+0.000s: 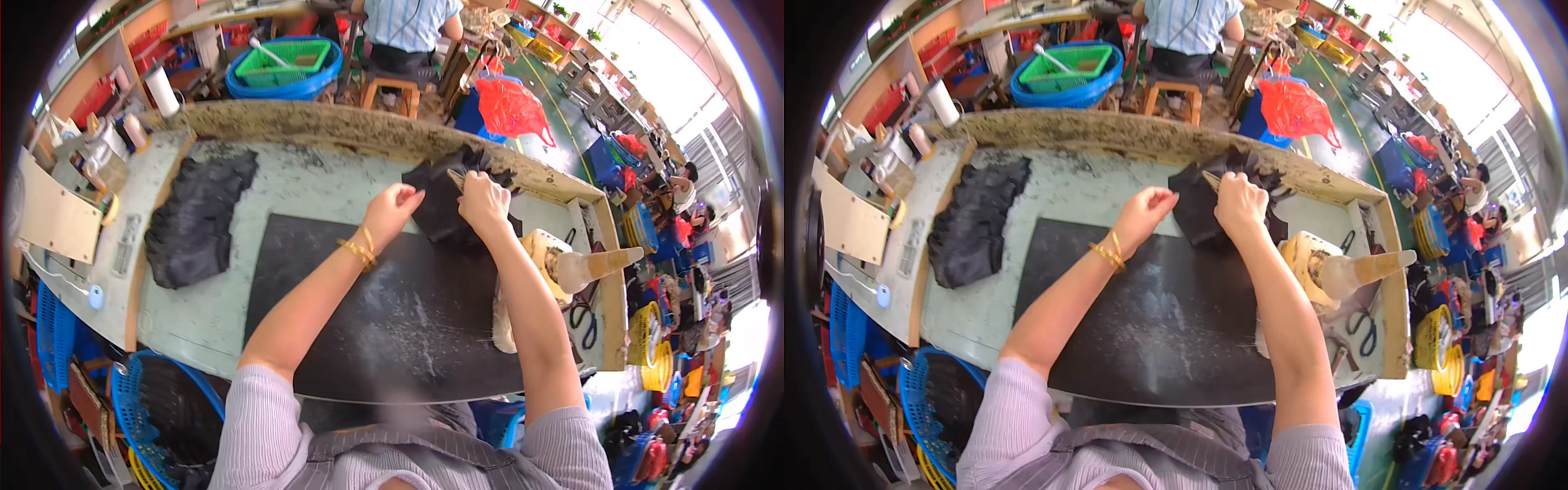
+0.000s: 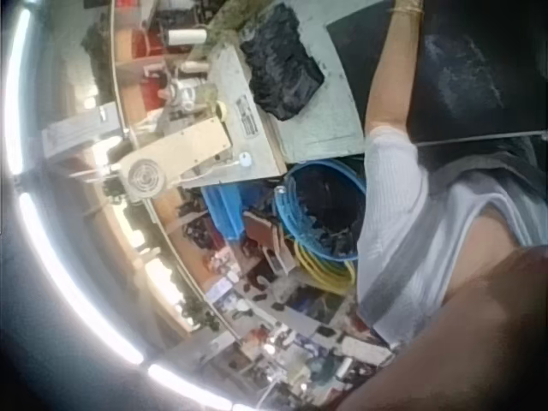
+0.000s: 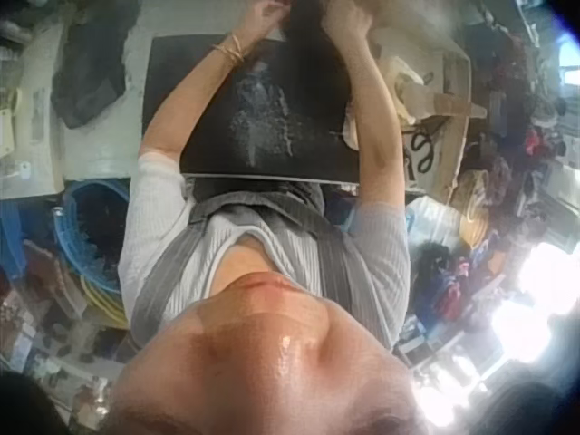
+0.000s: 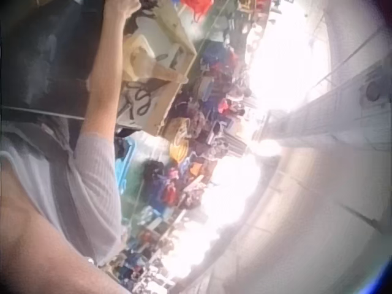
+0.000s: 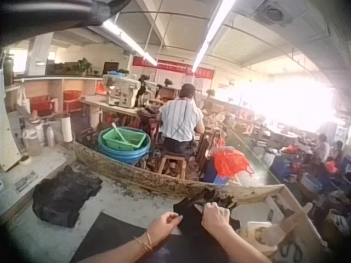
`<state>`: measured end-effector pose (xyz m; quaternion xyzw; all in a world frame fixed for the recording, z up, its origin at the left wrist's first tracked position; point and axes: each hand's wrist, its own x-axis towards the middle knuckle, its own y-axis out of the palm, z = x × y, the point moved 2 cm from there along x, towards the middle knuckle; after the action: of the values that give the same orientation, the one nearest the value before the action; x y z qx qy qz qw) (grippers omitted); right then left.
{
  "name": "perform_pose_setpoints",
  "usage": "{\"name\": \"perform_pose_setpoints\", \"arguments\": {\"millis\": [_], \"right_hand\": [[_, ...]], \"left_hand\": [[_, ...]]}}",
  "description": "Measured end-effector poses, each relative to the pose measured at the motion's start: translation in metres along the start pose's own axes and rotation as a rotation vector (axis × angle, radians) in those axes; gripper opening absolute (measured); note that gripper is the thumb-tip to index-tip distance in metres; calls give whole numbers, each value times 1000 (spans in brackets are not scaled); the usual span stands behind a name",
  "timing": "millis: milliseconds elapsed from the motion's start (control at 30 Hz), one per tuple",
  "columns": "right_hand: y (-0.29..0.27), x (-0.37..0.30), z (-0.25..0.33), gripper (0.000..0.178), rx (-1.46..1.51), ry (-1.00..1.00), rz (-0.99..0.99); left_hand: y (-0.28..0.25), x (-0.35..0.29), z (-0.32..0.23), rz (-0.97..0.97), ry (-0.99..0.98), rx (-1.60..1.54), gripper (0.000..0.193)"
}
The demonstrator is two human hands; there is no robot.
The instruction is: The person places fabric pieces onto the work surface and applies glue to each piece using a handheld brush.
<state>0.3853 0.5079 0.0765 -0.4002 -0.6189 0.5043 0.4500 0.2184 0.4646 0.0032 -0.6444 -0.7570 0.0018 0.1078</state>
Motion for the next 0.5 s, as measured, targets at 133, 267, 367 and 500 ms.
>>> {"name": "perform_pose_setpoints", "arguments": {"millis": [133, 267, 367, 500], "right_hand": [[-18, -9, -1, 29, 110, 14, 29], [-6, 19, -30, 17, 437, 50, 136], [0, 21, -26, 5, 1291, 340, 503], [7, 4, -26, 41, 1333, 173, 575]], "left_hand": [[27, 32, -3, 150, -251, -202, 40], [46, 57, -19, 266, -395, -479, 38], [56, 63, -24, 175, -465, -462, 45], [52, 64, -5, 30, -537, -619, 30]]}}
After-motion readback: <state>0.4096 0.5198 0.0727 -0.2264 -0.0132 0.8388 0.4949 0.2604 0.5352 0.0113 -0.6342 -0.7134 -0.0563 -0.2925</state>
